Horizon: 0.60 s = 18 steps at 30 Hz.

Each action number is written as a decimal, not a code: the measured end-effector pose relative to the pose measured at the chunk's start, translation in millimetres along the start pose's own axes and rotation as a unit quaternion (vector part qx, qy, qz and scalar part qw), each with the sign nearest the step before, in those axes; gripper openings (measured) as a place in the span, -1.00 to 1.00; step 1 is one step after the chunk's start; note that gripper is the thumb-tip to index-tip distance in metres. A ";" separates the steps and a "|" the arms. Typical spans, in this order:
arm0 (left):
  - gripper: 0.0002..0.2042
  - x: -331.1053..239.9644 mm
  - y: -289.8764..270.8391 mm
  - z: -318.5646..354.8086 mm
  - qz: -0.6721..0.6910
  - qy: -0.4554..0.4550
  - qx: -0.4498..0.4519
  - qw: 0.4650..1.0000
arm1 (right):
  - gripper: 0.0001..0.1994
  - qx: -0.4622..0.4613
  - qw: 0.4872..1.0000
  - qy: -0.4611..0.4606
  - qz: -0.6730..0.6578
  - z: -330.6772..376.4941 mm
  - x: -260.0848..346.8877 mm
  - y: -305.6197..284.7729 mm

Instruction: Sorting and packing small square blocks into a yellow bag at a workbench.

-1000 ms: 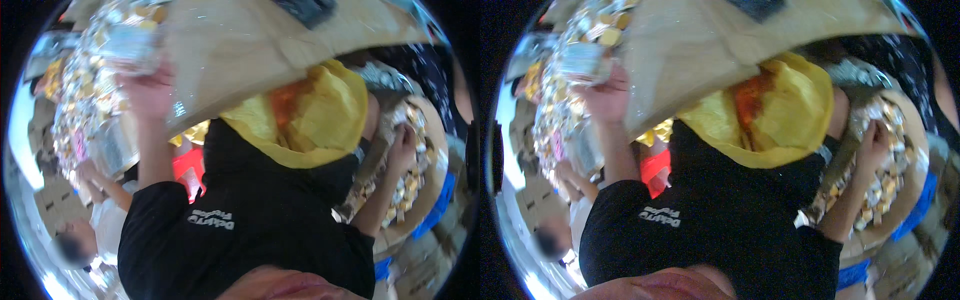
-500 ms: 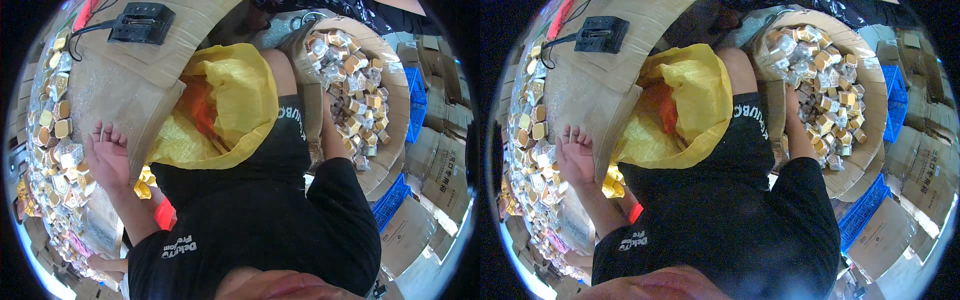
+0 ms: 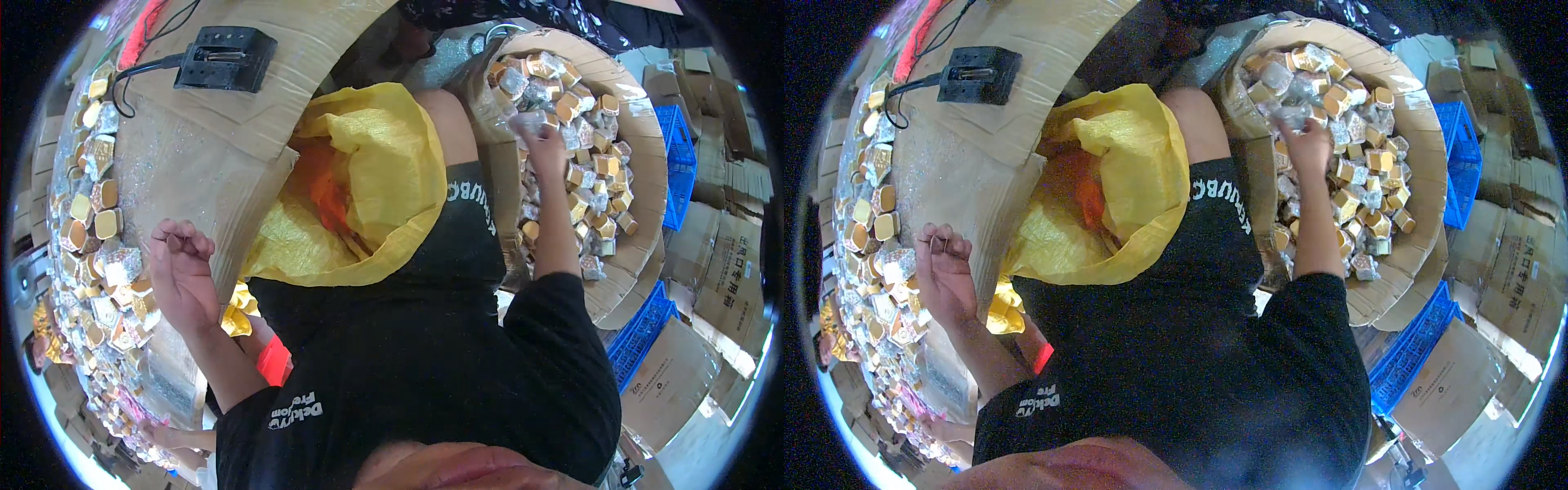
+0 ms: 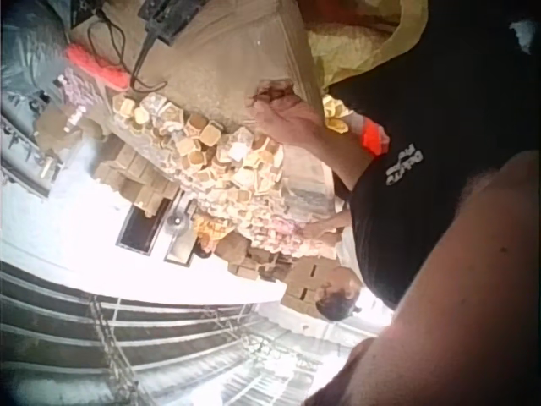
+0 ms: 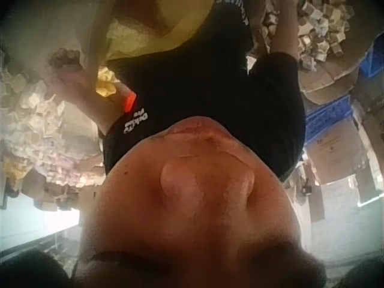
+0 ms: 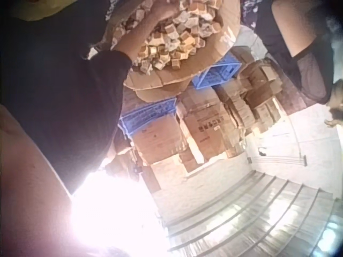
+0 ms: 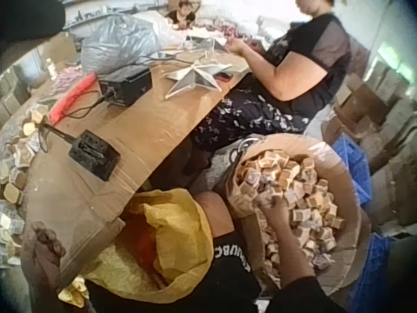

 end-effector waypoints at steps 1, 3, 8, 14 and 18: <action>-0.70 0.7 1.0 0.8 -0.036 0.010 0.017 0.999 | -0.49 -0.023 0.998 0.023 -0.054 17.7 26.9 -36.4; -0.75 3.8 2.2 4.0 -0.109 0.034 0.047 0.992 | -0.55 0.021 0.979 0.054 -0.197 37.0 59.9 -75.1; -0.54 30.1 69.0 15.5 -0.258 0.069 0.135 0.954 | -0.62 0.258 0.774 -0.012 -0.577 115.5 121.7 -75.7; -0.34 53.8 96.0 16.9 -0.341 0.142 0.259 0.892 | -0.50 0.676 0.444 0.100 -0.580 240.2 187.0 -45.0; -0.48 53.9 65.3 30.4 -0.322 -0.018 0.226 0.919 | -0.53 0.472 0.695 -0.182 -0.511 241.4 203.3 -32.8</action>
Point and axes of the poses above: each hand's wrist, its own z-axis away from the middle knuckle, its own y-axis out of the palm, x = y × z, the point moved 2 cm from there along -z, towards the middle knuckle, and after that the axes turned 9 degrees about y, right-handed, at the moved point
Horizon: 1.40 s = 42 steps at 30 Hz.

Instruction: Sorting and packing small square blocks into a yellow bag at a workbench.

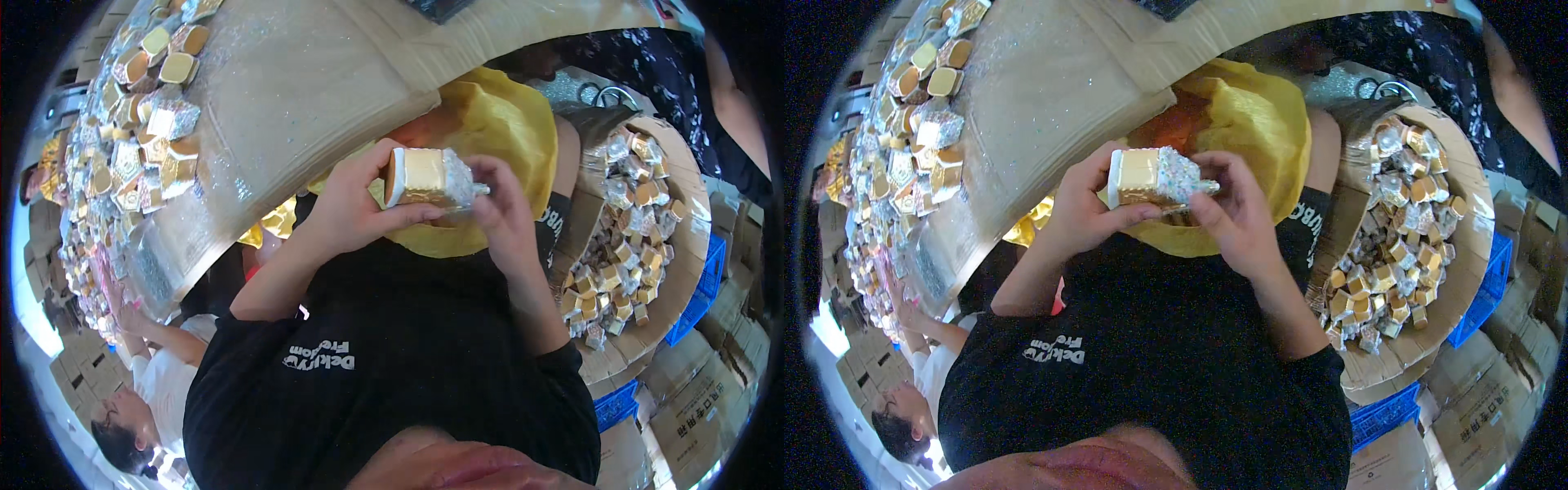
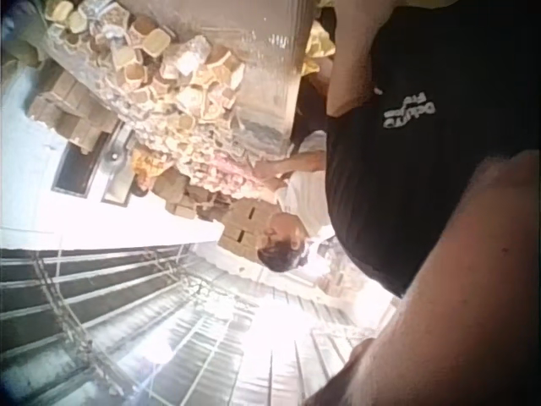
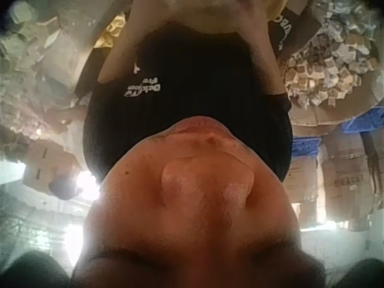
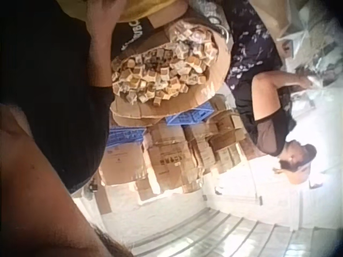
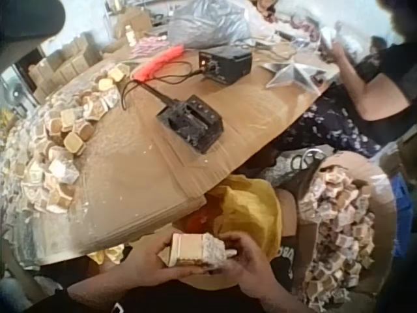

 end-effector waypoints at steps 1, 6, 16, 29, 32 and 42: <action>-0.50 2.6 -1.8 4.5 0.013 -0.022 -0.020 0.999 | -0.54 0.045 0.993 -0.011 0.111 -4.7 6.3 -0.2; -0.59 23.3 9.4 18.1 0.073 -0.069 -0.114 0.988 | -0.61 0.135 0.933 0.047 0.330 -23.3 7.9 -6.3; -0.55 80.1 33.2 28.2 -0.249 -0.102 -0.122 0.955 | -0.61 0.085 0.905 0.130 0.396 -23.4 -54.7 -18.1; -0.45 47.4 19.0 29.3 0.185 0.013 -0.087 0.979 | -0.65 -0.026 0.973 0.168 0.158 -15.0 -35.5 -32.9; -0.44 41.9 8.4 25.2 0.325 0.055 -0.083 0.941 | -0.65 -0.052 0.975 0.213 0.023 -15.4 -21.2 -28.8; -0.21 55.0 -21.0 38.4 0.522 -0.007 -0.106 0.846 | -0.70 -0.062 0.979 0.194 -0.025 -12.0 -20.7 -37.0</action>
Point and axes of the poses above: each hand's wrist, its own z-axis away from the middle knuckle, its own y-axis out of the palm, x = y × z, the point moved 2 cm from there along -z, towards the middle knuckle, and after that the axes turned 9 degrees about y, right-handed, at the moved point
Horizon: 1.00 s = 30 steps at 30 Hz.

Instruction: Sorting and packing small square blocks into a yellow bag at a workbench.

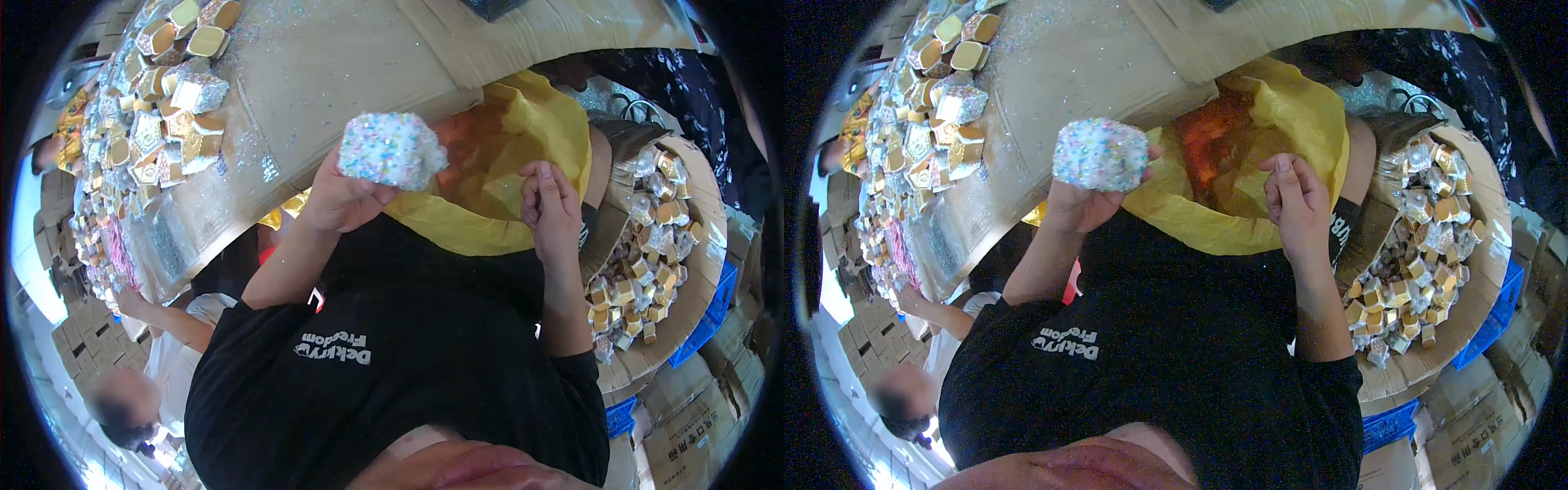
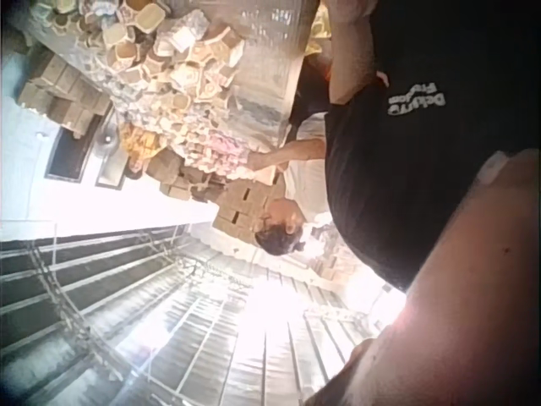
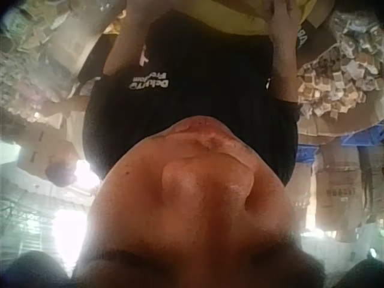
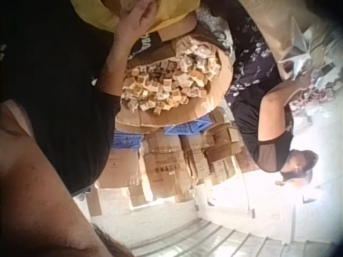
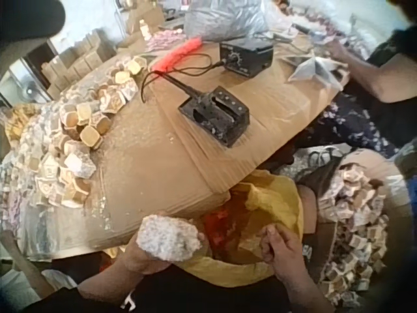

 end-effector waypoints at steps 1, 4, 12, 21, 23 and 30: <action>-0.22 -2.4 0.0 -0.8 0.017 0.007 0.004 1.000 | -0.71 -0.004 1.000 -0.001 -0.012 1.5 1.7 -2.9; -0.19 -31.2 9.2 -17.9 0.077 0.053 0.012 0.996 | -0.73 -0.076 0.996 -0.056 -0.007 2.0 14.5 -22.6; 0.15 -199.0 -70.6 -31.2 0.304 0.375 -0.127 0.866 | -0.63 -0.590 0.699 -0.210 0.346 -22.7 47.0 -226.5; -0.34 -151.9 -56.9 -46.4 0.245 0.309 -0.129 0.910 | -0.09 -0.466 0.771 0.039 0.433 -111.4 -112.7 -400.0; -0.35 -152.5 -35.7 -40.6 0.212 0.303 -0.130 0.920 | -0.06 -0.499 0.751 0.118 0.416 -138.5 -119.3 -377.6; -0.74 -107.9 -10.7 -28.8 0.003 0.168 -0.152 0.974 | -0.19 -0.505 0.633 -0.036 0.586 -99.6 -69.9 -341.7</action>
Point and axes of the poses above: each hand's wrist, its own z-axis away from the middle knuckle, its own y-axis out of the palm, x = y × z, the point moved 2 cm from there along -z, towards the middle knuckle, and after that the axes turned 9 degrees about y, right-handed, at the moved point
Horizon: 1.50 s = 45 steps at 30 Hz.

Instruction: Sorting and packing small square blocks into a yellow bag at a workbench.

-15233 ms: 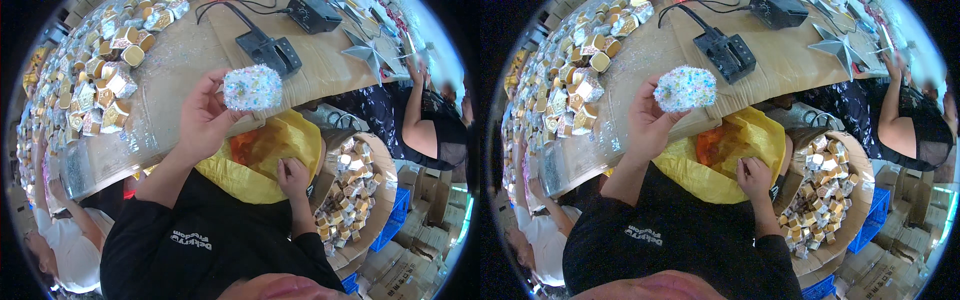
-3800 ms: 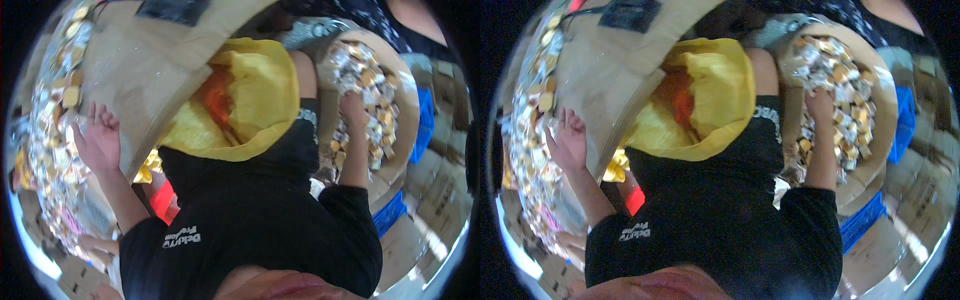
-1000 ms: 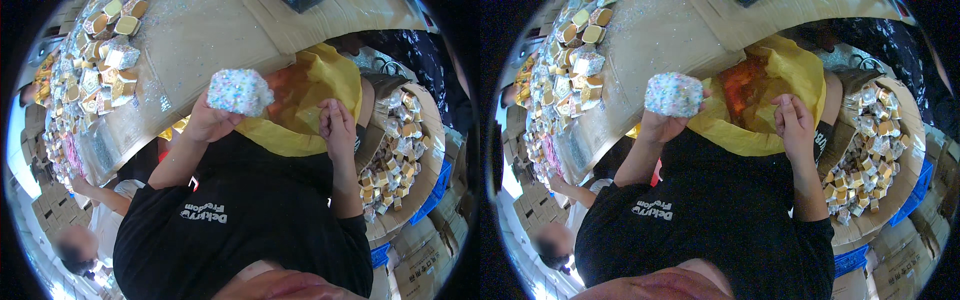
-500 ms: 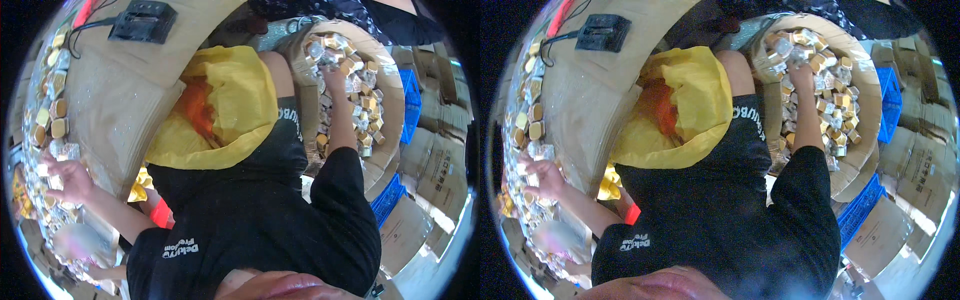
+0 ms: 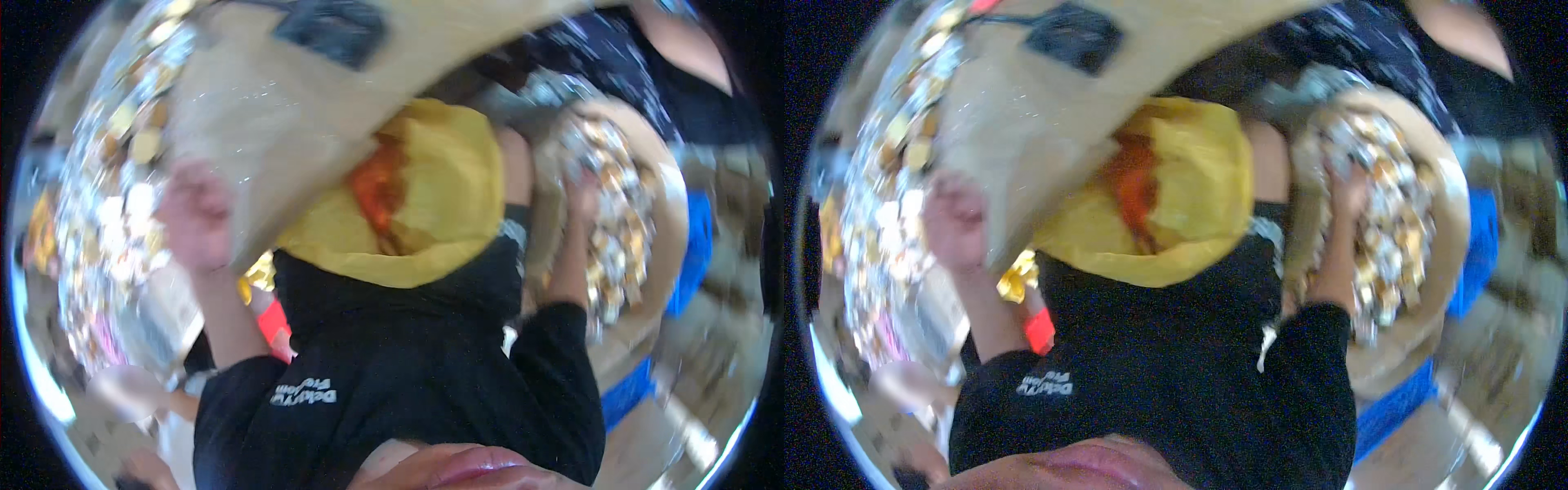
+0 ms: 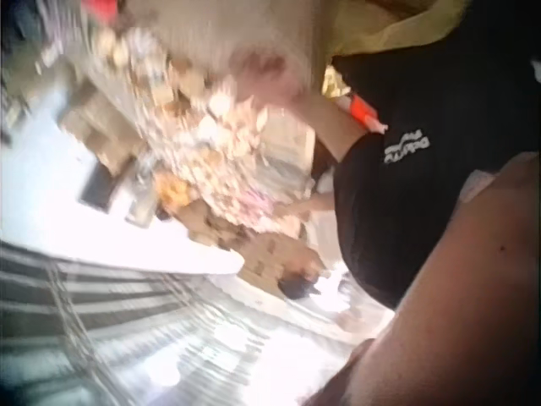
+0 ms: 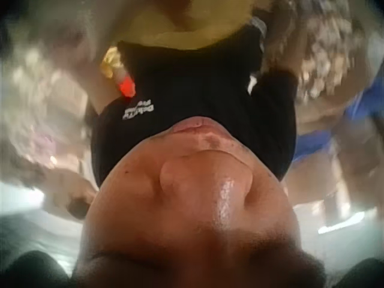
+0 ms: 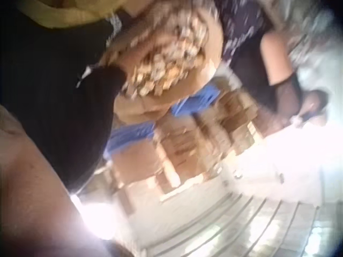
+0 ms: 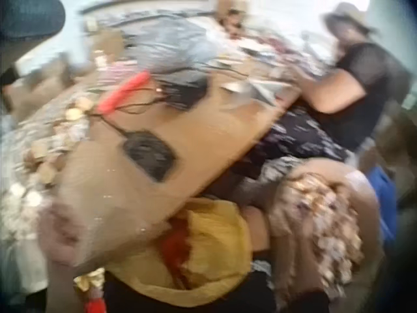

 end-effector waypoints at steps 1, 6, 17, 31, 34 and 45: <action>-0.78 14.0 22.9 12.1 -0.235 0.064 0.044 0.969 | -0.22 -0.004 0.994 0.030 -0.106 10.4 13.9 -49.7; -0.75 55.6 87.1 44.8 -0.447 0.011 0.305 0.841 | -0.44 0.017 0.979 -0.043 -0.201 70.0 78.9 -253.5; -0.49 109.6 49.8 64.6 -0.477 -0.147 0.274 0.822 | -0.71 0.293 0.815 -0.395 -0.305 210.8 245.4 -223.1; -0.38 125.8 -22.7 60.9 -0.625 -0.046 0.192 0.756 | -0.64 0.340 0.859 -0.321 -0.208 225.0 244.8 -178.4; -0.44 112.7 -7.4 66.1 -0.405 -0.213 0.245 0.854 | -0.71 0.358 0.853 -0.270 -0.268 221.1 243.7 -179.1; -0.37 81.4 2.1 66.2 0.003 -0.142 0.127 0.982 | -0.84 0.339 0.797 -0.095 -0.491 175.4 207.3 -207.3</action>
Point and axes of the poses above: each hand's wrist, its own z-axis away from the middle knuckle, its own y-axis out of the palm, x = y × z, the point moved 2 cm from there along -z, towards the middle knuckle, and after that the axes turned 9 degrees about y, right-handed, at the moved point
